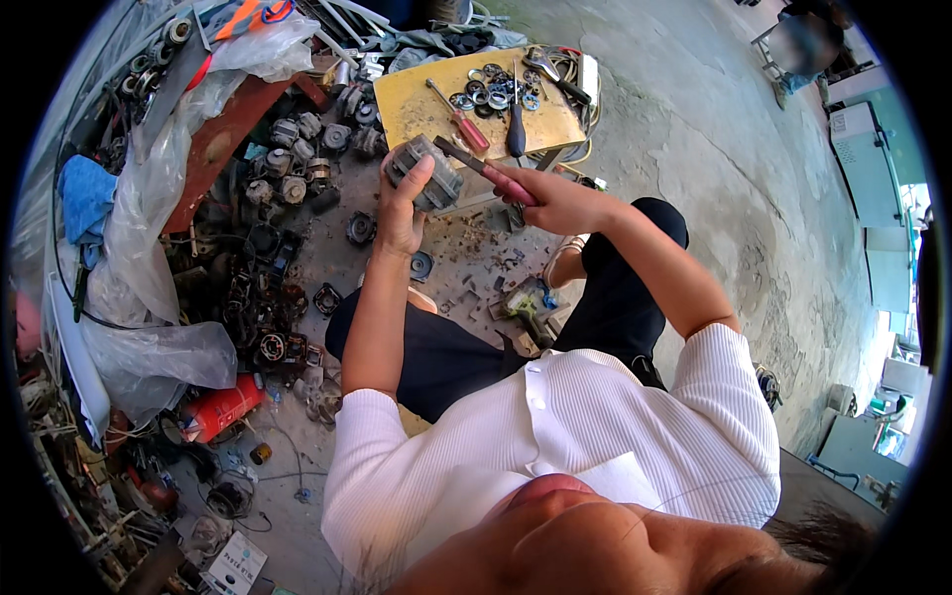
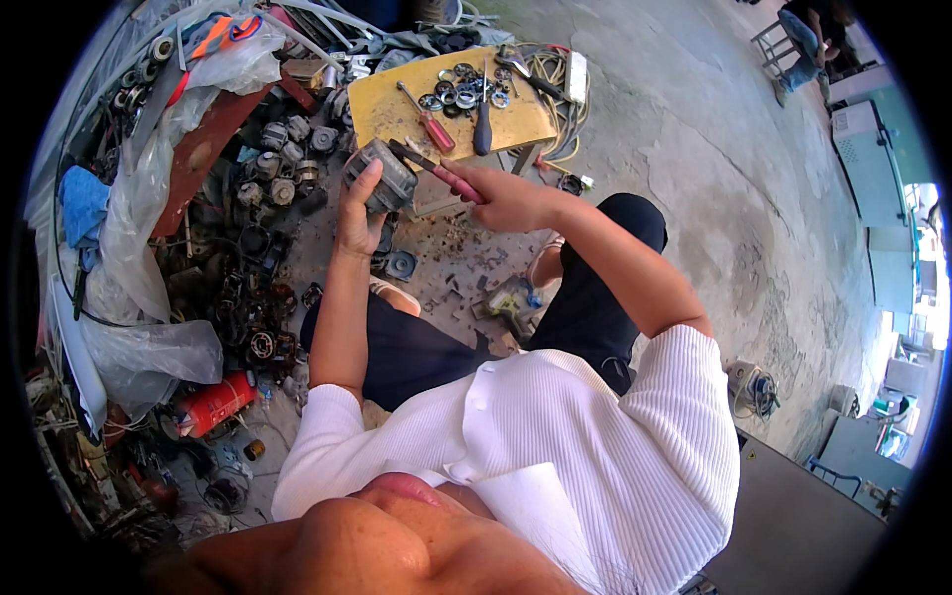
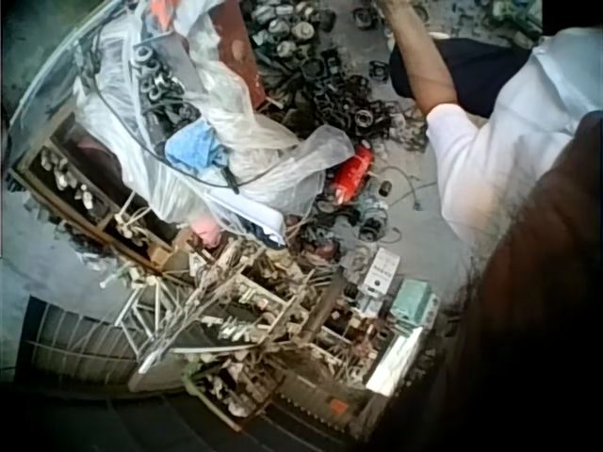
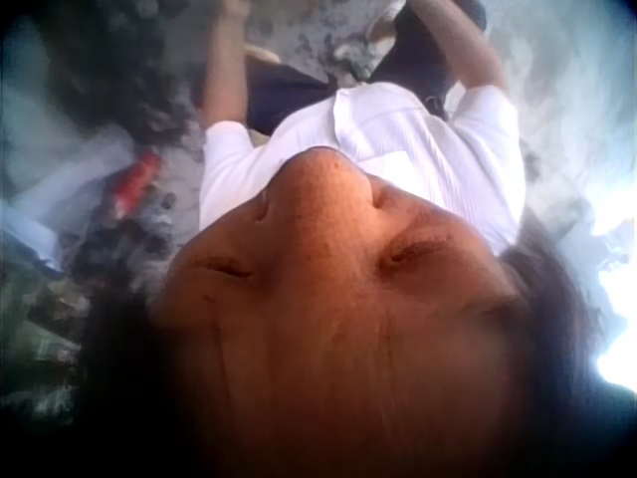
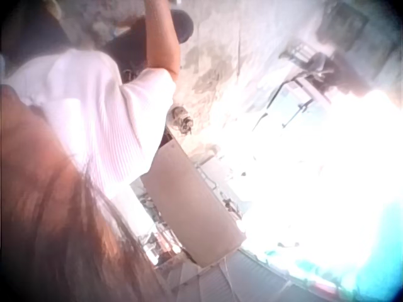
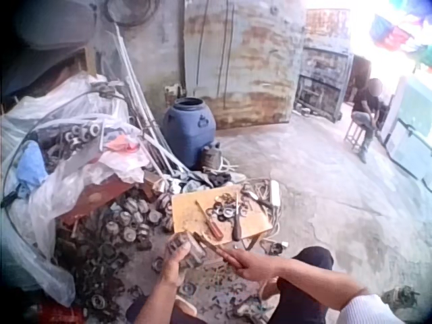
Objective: The person uses a screwdriver and pliers to disassemble and clean a metal alternator housing, removing small bolts and washers.
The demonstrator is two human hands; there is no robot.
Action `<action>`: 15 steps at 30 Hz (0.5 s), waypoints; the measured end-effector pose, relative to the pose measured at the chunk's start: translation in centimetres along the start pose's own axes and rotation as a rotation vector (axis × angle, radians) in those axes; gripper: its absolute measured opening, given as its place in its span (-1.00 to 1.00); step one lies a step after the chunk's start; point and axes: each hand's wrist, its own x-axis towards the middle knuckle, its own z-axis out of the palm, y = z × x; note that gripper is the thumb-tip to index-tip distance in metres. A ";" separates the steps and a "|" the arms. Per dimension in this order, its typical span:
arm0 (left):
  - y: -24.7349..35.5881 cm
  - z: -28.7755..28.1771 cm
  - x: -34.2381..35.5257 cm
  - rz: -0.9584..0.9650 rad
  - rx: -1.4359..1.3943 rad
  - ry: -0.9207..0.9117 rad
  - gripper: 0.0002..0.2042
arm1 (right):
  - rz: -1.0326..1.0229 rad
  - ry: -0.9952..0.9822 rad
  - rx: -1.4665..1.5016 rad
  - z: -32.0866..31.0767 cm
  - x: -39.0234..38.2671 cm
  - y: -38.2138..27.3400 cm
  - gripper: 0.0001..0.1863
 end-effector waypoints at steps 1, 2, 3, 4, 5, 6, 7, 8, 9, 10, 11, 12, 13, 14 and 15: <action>-0.1 -0.2 0.1 0.007 0.008 -0.004 -0.58 | 0.016 -0.016 -0.017 -0.3 0.2 -0.2 -0.15; 0.0 -0.1 0.2 0.016 0.012 -0.012 -0.59 | -0.029 0.030 0.012 -0.2 0.3 -0.1 -0.15; -0.3 0.3 0.1 0.001 -0.090 0.039 -0.59 | -0.076 0.076 0.041 0.1 0.6 0.3 -0.15; -1.0 1.1 -0.1 -0.013 -0.191 0.089 -0.59 | -0.122 0.120 0.070 0.6 1.1 0.9 -0.15; -1.6 1.9 -0.1 -0.037 -0.296 0.130 -0.59 | -0.072 0.305 0.094 3.3 1.7 1.5 -0.16; -2.0 2.1 0.1 -0.035 -0.294 0.136 -0.57 | -0.021 0.493 0.122 8.1 2.7 1.8 -0.18; -2.2 1.7 0.4 -0.024 -0.288 0.151 -0.56 | 0.022 0.671 0.151 10.9 3.5 1.7 -0.19; -2.0 1.2 0.7 -0.002 -0.279 0.169 -0.54 | 0.022 0.644 0.151 10.9 3.6 1.5 -0.17; -2.2 1.0 0.6 0.058 -0.214 0.185 -0.54 | 0.022 0.616 0.149 10.6 3.4 1.4 -0.15; -2.3 1.0 1.0 0.092 -0.223 0.162 -0.56 | 0.022 0.589 0.147 10.1 3.2 1.3 -0.13; -2.7 0.1 1.3 0.049 -0.201 0.140 -0.56 | 0.012 0.528 0.125 9.0 3.0 1.2 -0.13; -2.5 -0.3 1.7 0.015 -0.187 0.104 -0.57 | 0.045 0.470 0.145 7.8 3.1 1.2 -0.12; -2.7 -0.6 1.4 -0.035 -0.212 0.084 -0.56 | 0.032 0.441 0.143 7.7 2.6 1.3 -0.12; -2.4 -0.5 1.2 -0.080 -0.231 0.055 -0.56 | 0.011 0.420 0.141 7.4 2.5 1.3 -0.12; -2.1 -0.4 1.2 -0.124 -0.250 0.027 -0.55 | 0.033 0.418 0.081 7.0 2.4 1.3 -0.12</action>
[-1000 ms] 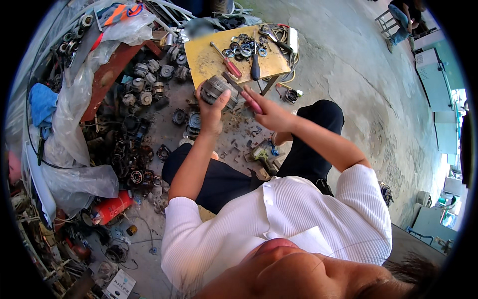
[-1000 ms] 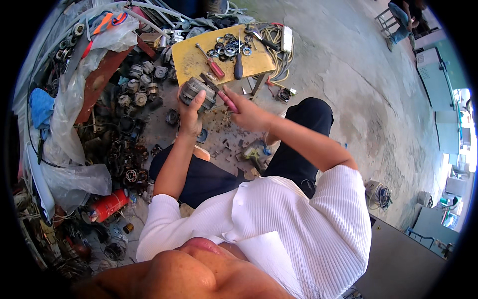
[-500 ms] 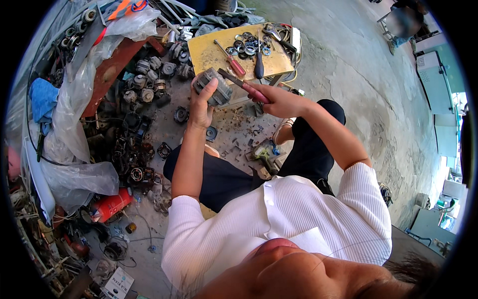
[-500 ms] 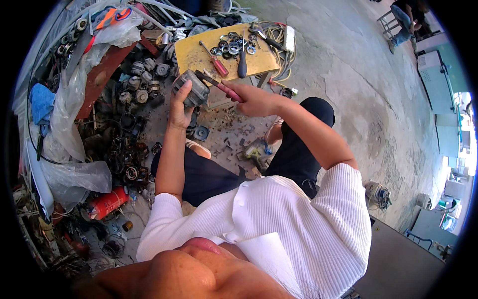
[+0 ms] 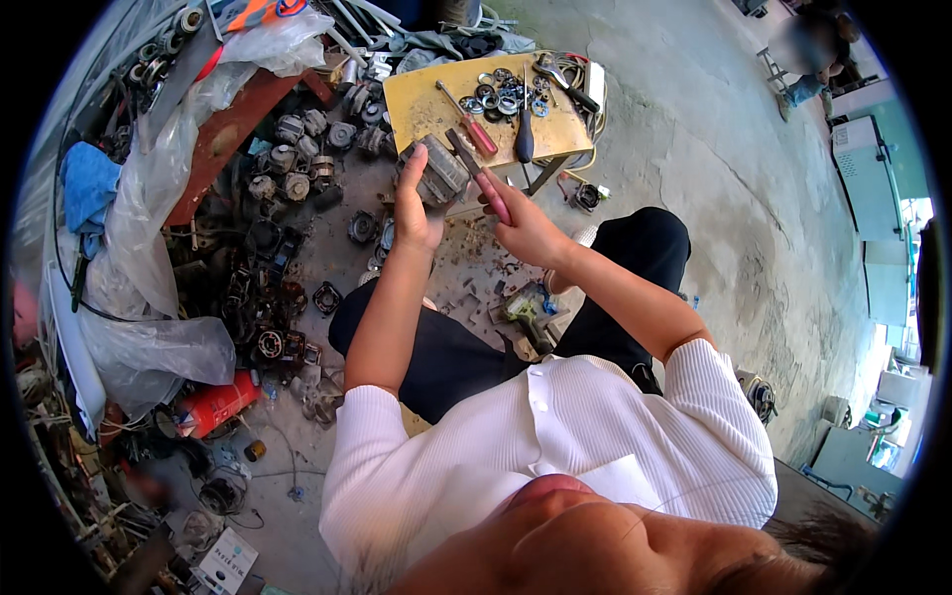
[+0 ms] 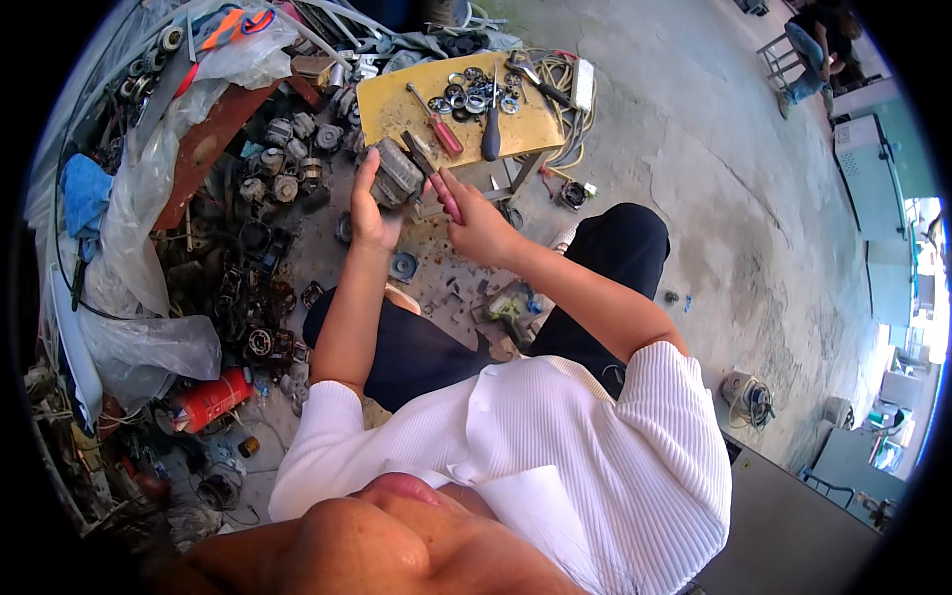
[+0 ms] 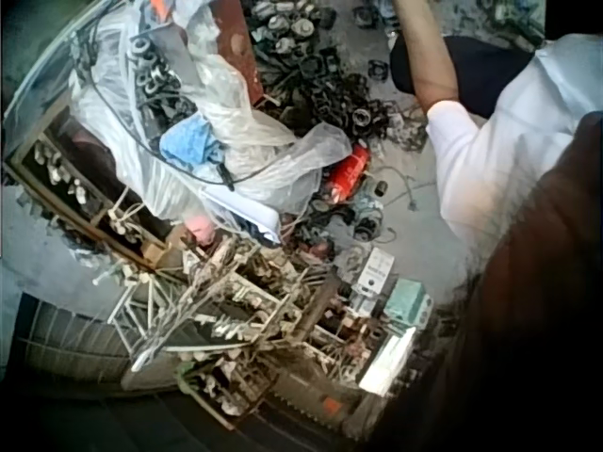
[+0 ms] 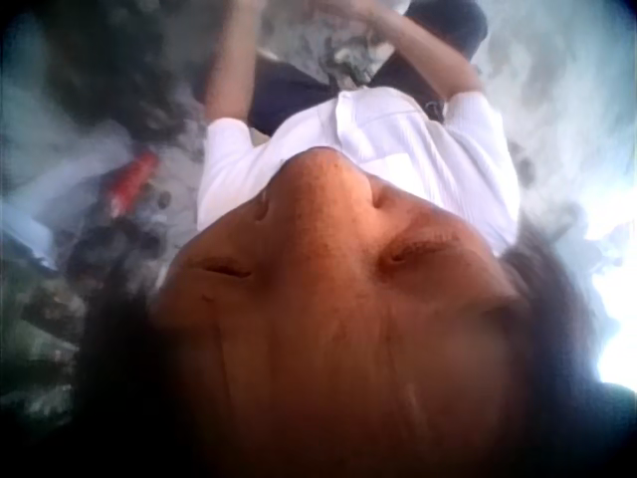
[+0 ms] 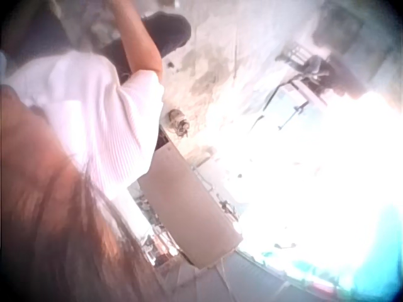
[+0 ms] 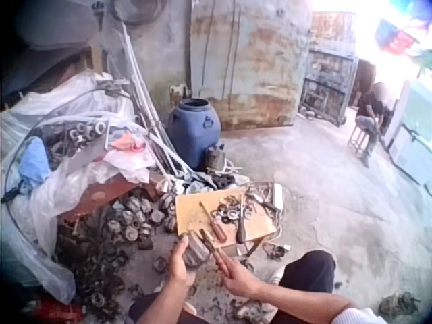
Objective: The person uses a screwdriver and pliers to disassemble and clean a metal alternator housing, removing small bolts and washers.
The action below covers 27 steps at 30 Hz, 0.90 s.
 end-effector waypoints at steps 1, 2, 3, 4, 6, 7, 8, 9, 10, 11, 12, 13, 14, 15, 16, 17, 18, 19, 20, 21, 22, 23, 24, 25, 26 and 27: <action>0.3 0.2 0.1 -0.045 -0.008 -0.015 -0.53 | 0.009 -0.001 -0.062 -0.4 0.1 0.0 -0.13; 0.6 0.2 -0.1 -0.093 -0.013 -0.022 -0.52 | 0.023 -0.007 -0.118 -0.6 -0.1 0.2 -0.13; 0.8 0.3 -0.3 -0.142 -0.019 -0.028 -0.50 | -0.028 0.009 -0.170 -1.1 -0.1 0.2 -0.13; 0.9 0.4 -0.4 -0.153 -0.003 -0.038 -0.48 | -0.077 0.026 -0.222 -1.8 -0.1 0.3 -0.12; 1.0 0.8 -0.6 -0.175 0.026 -0.065 -0.44 | -0.202 0.089 -0.336 -2.8 -0.2 0.9 -0.13; 1.0 0.7 -0.7 -0.203 -0.005 -0.077 -0.42 | -0.195 0.079 -0.312 -3.2 -0.3 1.1 -0.13; 1.0 0.7 -0.7 -0.229 -0.035 -0.090 -0.40 | -0.188 0.070 -0.288 -3.8 -0.4 1.2 -0.13; 1.0 0.6 -0.7 -0.256 -0.065 -0.103 -0.38 | -0.181 0.062 -0.264 -4.2 -0.5 1.2 -0.13; 1.0 0.6 -0.8 -0.283 -0.100 -0.133 -0.36 | -0.117 0.047 -0.167 -4.5 -0.7 1.0 -0.20; 0.9 0.6 -0.8 -0.310 -0.136 -0.163 -0.34 | -0.068 -0.015 -0.099 -4.8 -0.8 0.8 -0.23; 0.9 0.6 -0.8 -0.337 -0.172 -0.194 -0.32 | -0.019 -0.076 -0.031 -5.2 -0.9 0.5 -0.25; 0.9 0.6 -0.9 -0.350 -0.179 -0.230 -0.30 | 0.031 -0.136 0.038 -5.4 -0.9 0.4 -0.27; 0.9 0.7 -0.9 -0.363 -0.184 -0.265 -0.28 | 0.044 -0.121 0.091 -5.5 -1.1 0.4 -0.32; 1.0 0.8 -1.0 -0.376 -0.188 -0.301 -0.26 | 0.057 -0.106 0.144 -5.5 -1.3 0.4 -0.36; 0.9 1.0 -1.0 -0.359 -0.119 -0.320 -0.21 | 0.070 -0.090 0.198 -5.5 -1.4 0.4 -0.40; 0.8 0.5 -0.8 -0.314 -0.005 -0.313 -0.20 | 0.173 -0.131 0.255 -5.7 -1.4 0.3 -0.44; 0.3 -0.5 -0.5 -0.269 0.108 -0.304 -0.18 | 0.276 -0.173 0.312 -6.0 -1.3 0.0 -0.48; -0.3 -1.4 -0.2 -0.222 0.222 -0.294 -0.17 | 0.380 -0.216 0.369 -6.1 -1.2 -0.1 -0.52; -0.5 -1.2 -0.3 -0.152 0.370 -0.239 -0.11 | 0.380 -0.188 0.398 -6.0 -1.3 -0.1 -0.55; -0.7 -1.0 -0.3 -0.103 0.444 -0.238 -0.06 | 0.379 -0.161 0.427 -5.6 -1.5 -0.2 -0.59; -1.0 -0.6 -0.4 -0.054 0.517 -0.237 -0.02 | 0.378 -0.133 0.456 -5.5 -1.6 -0.3 -0.62; -1.1 0.0 -0.5 -0.003 0.590 -0.233 0.03 | 0.367 -0.144 0.433 -5.5 -1.6 -0.2 -0.62; -1.3 0.6 -0.4 0.047 0.598 -0.215 0.07 | 0.356 -0.155 0.411 -5.6 -1.6 -0.2 -0.61; -1.5 1.0 -0.5 0.102 0.586 -0.157 0.08 | 0.344 -0.167 0.388 -5.7 -1.7 -0.1 -0.60; -1.9 1.4 -0.9 0.154 0.573 -0.098 0.09 | 0.350 -0.180 0.346 -5.7 -1.7 -0.4 -0.58; -1.9 1.6 -1.2 0.206 0.560 -0.038 0.10 | 0.355 -0.193 0.304 -5.8 -1.8 -0.9 -0.56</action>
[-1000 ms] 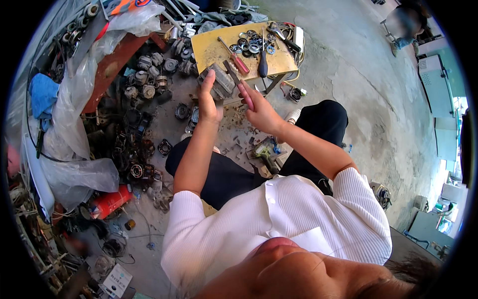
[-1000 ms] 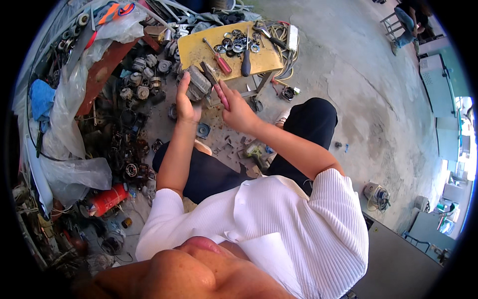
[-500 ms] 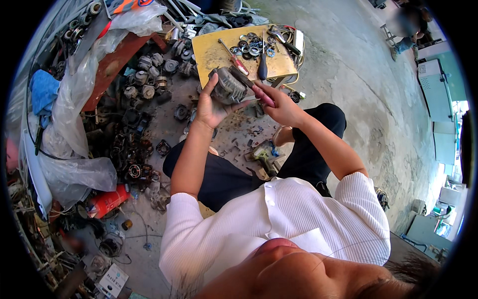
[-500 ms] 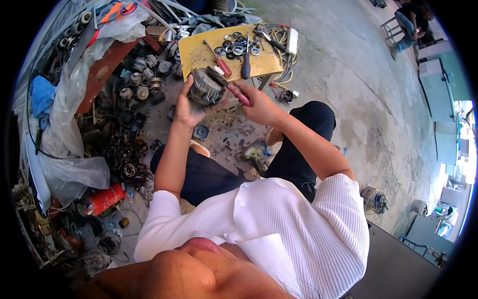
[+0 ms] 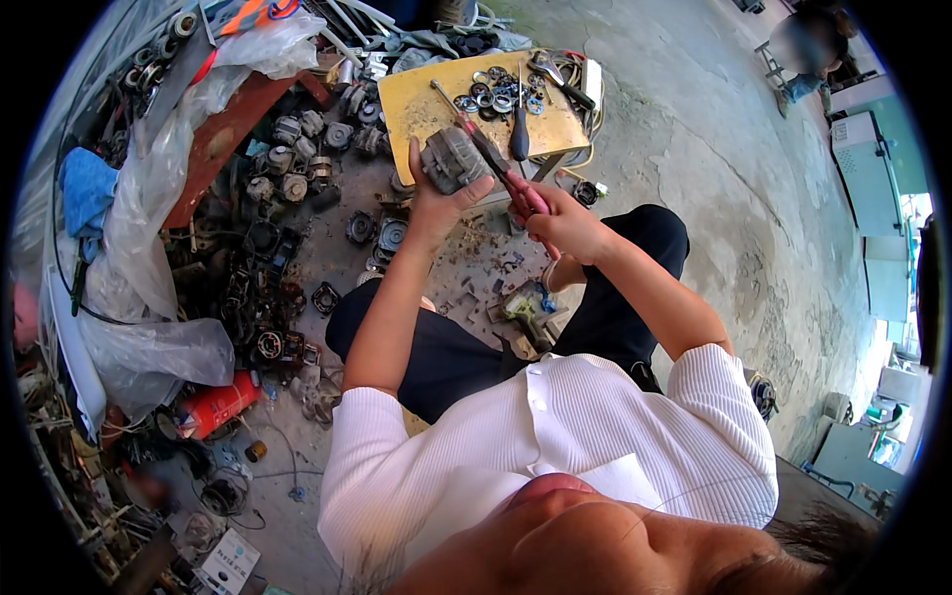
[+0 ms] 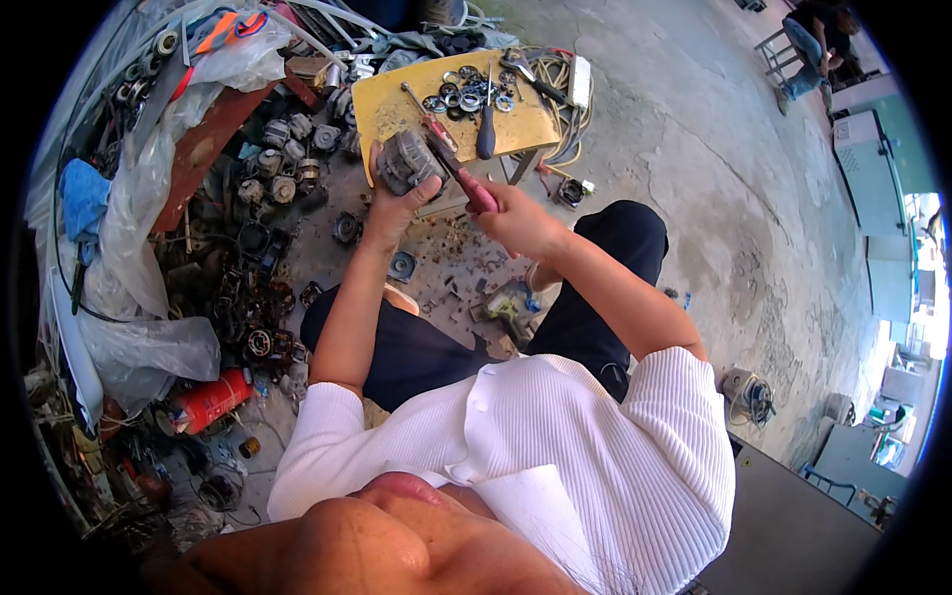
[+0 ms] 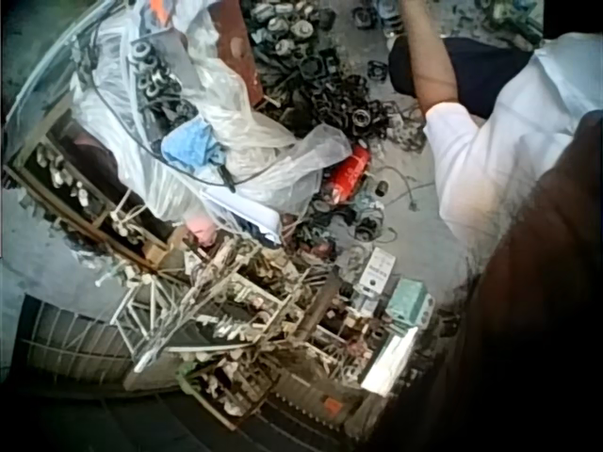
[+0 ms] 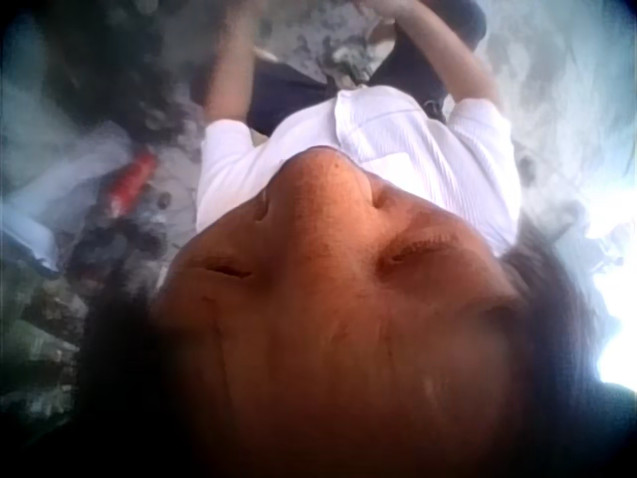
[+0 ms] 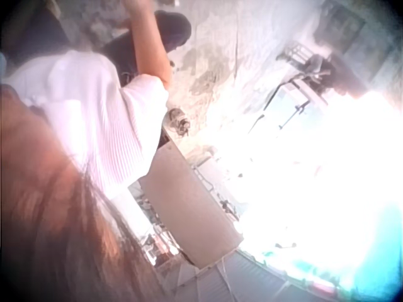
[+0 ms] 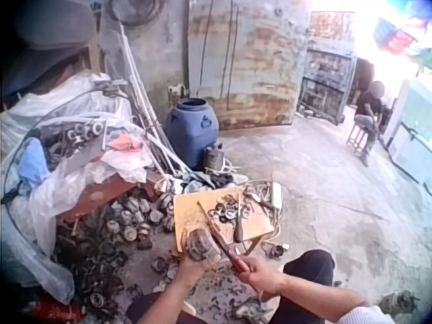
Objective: The person uses a screwdriver and pliers to disassemble and clean a metal alternator housing, removing small bolts and washers.
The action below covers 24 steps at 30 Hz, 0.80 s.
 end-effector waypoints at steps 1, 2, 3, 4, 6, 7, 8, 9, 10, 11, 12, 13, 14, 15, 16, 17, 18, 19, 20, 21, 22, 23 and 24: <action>0.4 -0.1 0.0 0.028 0.008 -0.041 0.11 | 0.011 -0.005 -0.043 0.2 -0.1 -0.2 -0.54; 0.2 -0.2 0.1 0.035 -0.017 -0.049 0.05 | -0.080 0.033 -0.093 0.5 -0.2 0.0 -0.50; -0.2 -0.4 0.2 0.043 -0.041 -0.056 -0.01 | -0.170 0.070 -0.144 0.9 -0.2 0.4 -0.47; -0.5 -0.6 0.3 0.051 -0.066 -0.062 -0.07 | -0.261 0.107 -0.195 1.3 -0.1 0.7 -0.43; -1.0 -1.3 0.4 -0.067 -0.100 -0.104 -0.24 | -0.356 0.235 -0.449 1.9 0.1 1.2 -0.36; -1.2 -1.7 0.5 -0.126 -0.118 -0.126 -0.31 | -0.404 0.299 -0.576 2.0 0.2 1.3 -0.33; -0.6 -1.8 0.4 -0.231 -0.243 -0.143 -0.34 | -0.413 0.326 -0.636 2.1 0.4 1.5 -0.32; 0.0 -2.0 0.2 -0.337 -0.368 -0.159 -0.37 | -0.421 0.354 -0.697 2.1 0.6 1.7 -0.30; 0.6 -1.9 0.0 -0.443 -0.493 -0.175 -0.38 | -0.428 0.382 -0.757 2.1 0.7 1.9 -0.29; 1.4 -1.4 -0.3 -0.455 -0.502 -0.167 -0.34 | -0.436 0.399 -0.827 2.1 0.7 1.8 -0.28; 1.7 -1.3 -0.5 -0.457 -0.515 -0.155 -0.34 | -0.442 0.416 -0.897 2.0 0.5 1.7 -0.28; 1.9 -1.2 -0.6 -0.459 -0.529 -0.144 -0.34 | -0.448 0.433 -0.967 2.0 0.4 1.6 -0.28; 2.0 -1.3 -0.7 -0.460 -0.541 -0.130 -0.34 | -0.432 0.397 -0.948 1.9 0.3 1.3 -0.28; 1.9 -1.4 -0.7 -0.431 -0.571 -0.139 -0.32 | -0.415 0.362 -0.928 1.7 0.0 0.9 -0.29; 1.5 -1.6 -0.5 -0.402 -0.600 -0.147 -0.30 | -0.398 0.326 -0.909 1.6 0.0 0.8 -0.30; 1.0 -1.8 -0.4 -0.374 -0.630 -0.156 -0.28 | -0.389 0.287 -0.811 1.5 0.0 0.9 -0.31; 0.4 -2.1 -0.3 -0.373 -0.601 -0.156 -0.27 | -0.379 0.247 -0.713 1.5 0.1 1.0 -0.32; -0.2 -2.6 -0.2 -0.372 -0.573 -0.155 -0.26 | -0.368 0.207 -0.615 1.6 0.2 1.2 -0.33; -0.3 -2.6 -0.2 -0.371 -0.546 -0.156 -0.24 | -0.365 0.204 -0.582 1.5 0.3 1.5 -0.33; -0.2 -2.7 -0.4 -0.376 -0.512 -0.134 -0.25 | -0.362 0.201 -0.549 1.6 0.3 1.8 -0.33; -0.4 -2.6 -0.4 -0.340 -0.434 -0.111 -0.26 | -0.360 0.197 -0.516 1.6 0.3 2.0 -0.33; -0.8 -2.5 -0.3 -0.304 -0.356 -0.086 -0.27 | -0.333 0.167 -0.448 1.7 0.3 2.0 -0.33; -1.1 -2.5 -0.2 -0.268 -0.278 -0.061 -0.28 | -0.306 0.137 -0.382 1.9 0.3 2.0 -0.32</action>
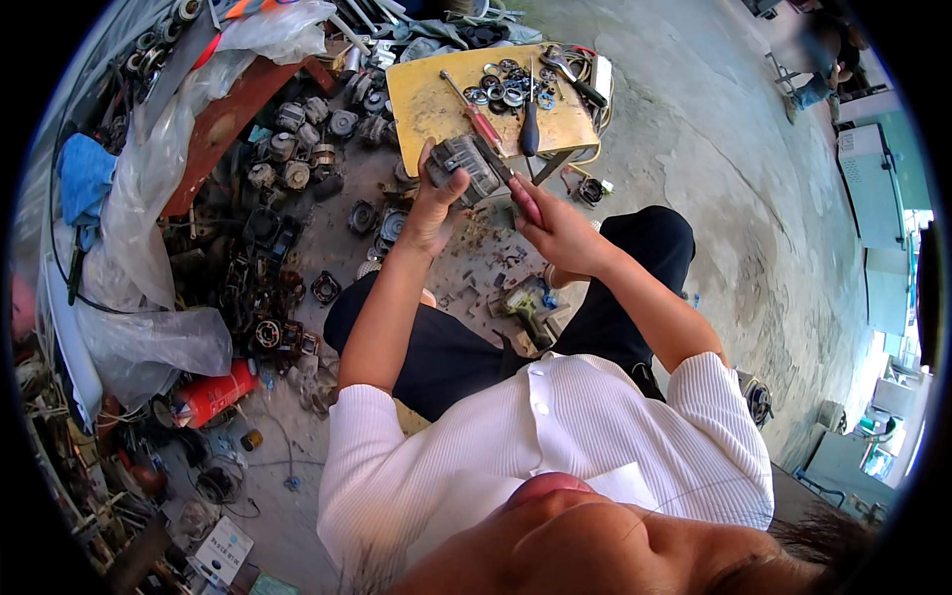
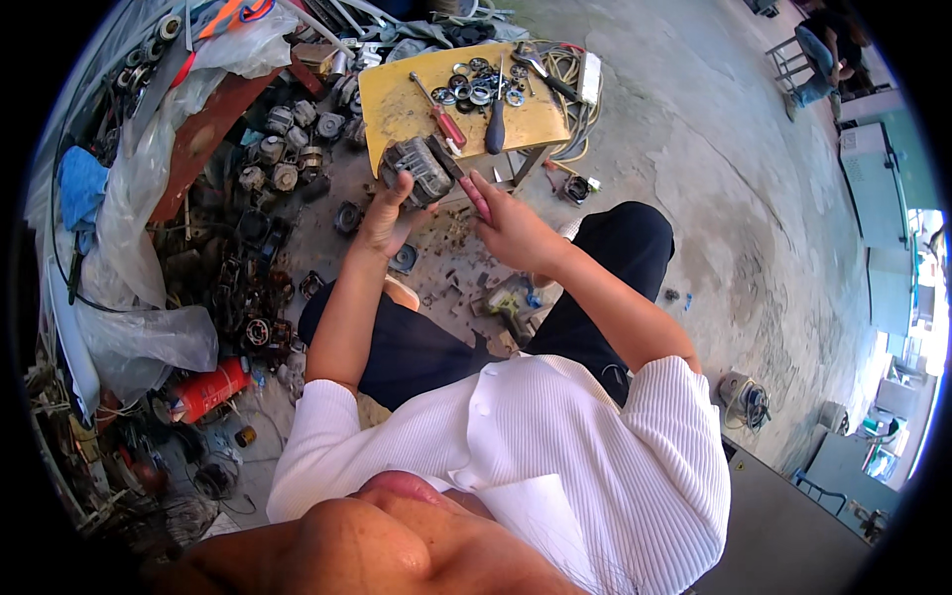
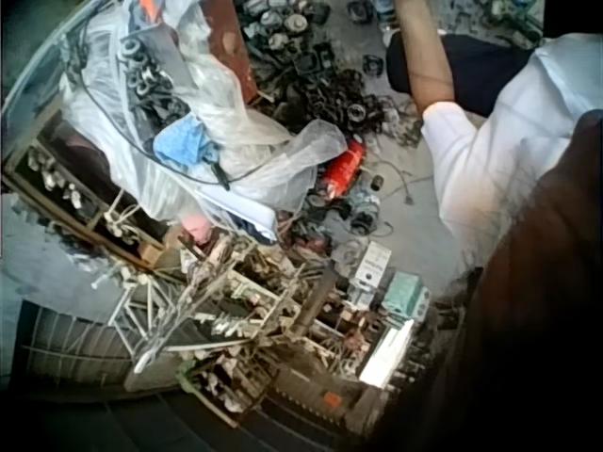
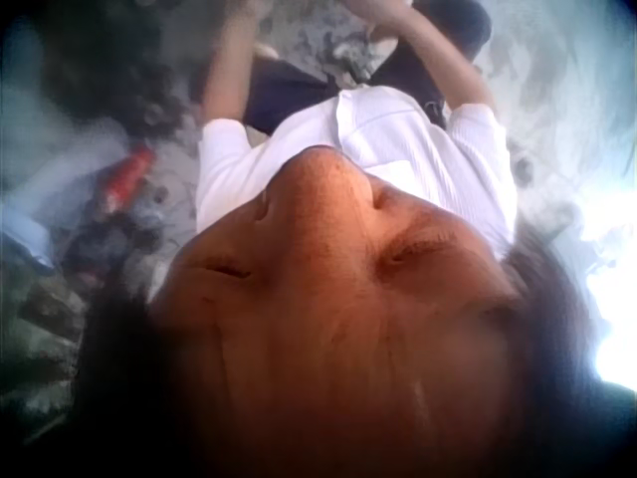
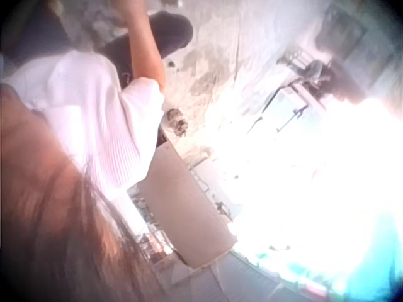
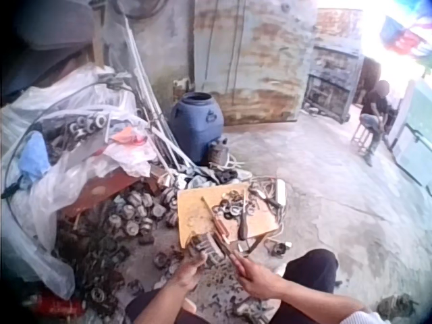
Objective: The person uses a screwdriver and pliers to disassemble and clean a metal alternator housing, removing small bolts and washers.
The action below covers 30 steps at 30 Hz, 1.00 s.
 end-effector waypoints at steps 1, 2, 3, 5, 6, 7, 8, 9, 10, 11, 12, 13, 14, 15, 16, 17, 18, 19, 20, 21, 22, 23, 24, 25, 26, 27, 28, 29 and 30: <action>-0.1 -0.1 0.2 -0.001 0.009 0.016 -0.35 | 0.027 -0.024 0.069 0.1 0.0 0.0 -0.31; 0.0 0.5 0.0 0.042 0.028 0.031 -0.38 | 0.096 -0.072 0.163 -0.1 0.1 -0.4 -0.30; 0.1 1.1 -0.1 0.085 0.047 0.046 -0.40 | 0.166 -0.120 0.257 -0.5 0.2 -1.2 -0.29; 0.8 1.9 -0.5 0.107 0.047 0.054 -0.46 | 0.162 -0.108 0.250 -0.4 0.2 -1.5 -0.29; 1.1 2.1 -0.7 0.086 0.029 0.048 -0.50 | 0.089 -0.049 0.149 0.1 0.1 -1.3 -0.29; 1.3 2.1 -0.7 0.064 0.010 0.041 -0.53 | 0.016 0.010 0.048 0.6 0.0 -0.8 -0.30; 1.2 1.6 -0.6 0.044 -0.028 0.073 -0.55 | -0.047 0.126 -0.195 1.2 0.1 -0.3 -0.30; 1.0 1.0 -0.1 0.022 -0.065 0.104 -0.57 | -0.109 0.242 -0.437 1.9 0.3 0.5 -0.31; 0.6 0.5 0.1 0.000 -0.103 0.136 -0.59 | -0.171 0.357 -0.679 2.3 0.3 1.0 -0.32; 0.8 0.4 0.0 0.002 -0.113 0.143 -0.62 | -0.122 0.300 -0.651 2.3 0.4 0.5 -0.35; 1.1 0.5 -0.1 -0.011 -0.137 0.128 -0.62 | -0.073 0.245 -0.624 2.0 0.3 -0.4 -0.37; 1.4 0.8 -0.3 -0.023 -0.160 0.113 -0.61 | -0.025 0.189 -0.597 1.6 0.3 -1.3 -0.39; 1.6 0.8 -0.5 -0.036 -0.182 0.099 -0.61 | 0.011 0.158 -0.589 1.4 0.2 -2.0 -0.39; 1.5 0.6 -0.5 -0.042 -0.174 0.094 -0.61 | 0.046 0.126 -0.580 1.2 0.2 -2.7 -0.38; 1.4 0.2 -0.5 -0.048 -0.164 0.090 -0.61 | 0.080 0.094 -0.571 1.1 0.2 -3.0 -0.38; 1.3 0.0 -0.3 -0.056 -0.158 0.080 -0.61 | 0.044 0.117 -0.468 1.3 0.2 -2.4 -0.39; 1.1 -0.1 -0.2 -0.061 -0.160 0.080 -0.61 | 0.007 0.141 -0.365 1.6 0.3 -1.4 -0.40; 0.9 -0.3 0.0 -0.065 -0.162 0.080 -0.60 | -0.030 0.165 -0.261 1.6 0.3 -0.6 -0.41; 1.0 -0.2 0.0 -0.070 -0.162 0.081 -0.60 | -0.062 0.141 -0.186 1.2 0.5 -0.4 -0.41; 1.1 0.0 0.0 -0.072 -0.171 0.075 -0.60 | -0.095 0.117 -0.111 0.8 0.7 -0.1 -0.42; 1.2 0.1 0.0 -0.075 -0.181 0.069 -0.60 | -0.127 0.094 -0.036 0.6 0.8 0.1 -0.42; 1.5 0.2 -0.1 -0.074 -0.188 0.066 -0.60 | -0.087 0.043 0.005 0.3 0.9 -0.4 -0.42; 1.5 0.2 -0.1 -0.069 -0.195 0.072 -0.60 | -0.046 -0.007 0.045 -0.2 1.0 -1.3 -0.41; 1.4 0.0 0.0 -0.063 -0.203 0.077 -0.60 | -0.005 -0.058 0.085 -0.4 1.1 -1.9 -0.41; 1.2 0.0 0.1 -0.056 -0.215 0.081 -0.61 | 0.017 0.007 -0.082 -0.3 1.0 -1.9 -0.39; 1.0 0.0 0.2 -0.068 -0.233 0.074 -0.61 | 0.038 0.071 -0.250 0.2 0.9 -1.9 -0.38; 0.7 -0.1 0.2 -0.080 -0.252 0.066 -0.61 | 0.058 0.136 -0.417 0.7 0.8 -1.7 -0.37; 0.5 -0.1 0.4 -0.091 -0.268 0.058 -0.61 | 0.063 0.164 -0.455 1.3 0.9 -1.3 -0.36; 0.3 -0.1 0.4 -0.088 -0.260 0.069 -0.61 | 0.068 0.192 -0.492 1.9 1.1 -0.8 -0.36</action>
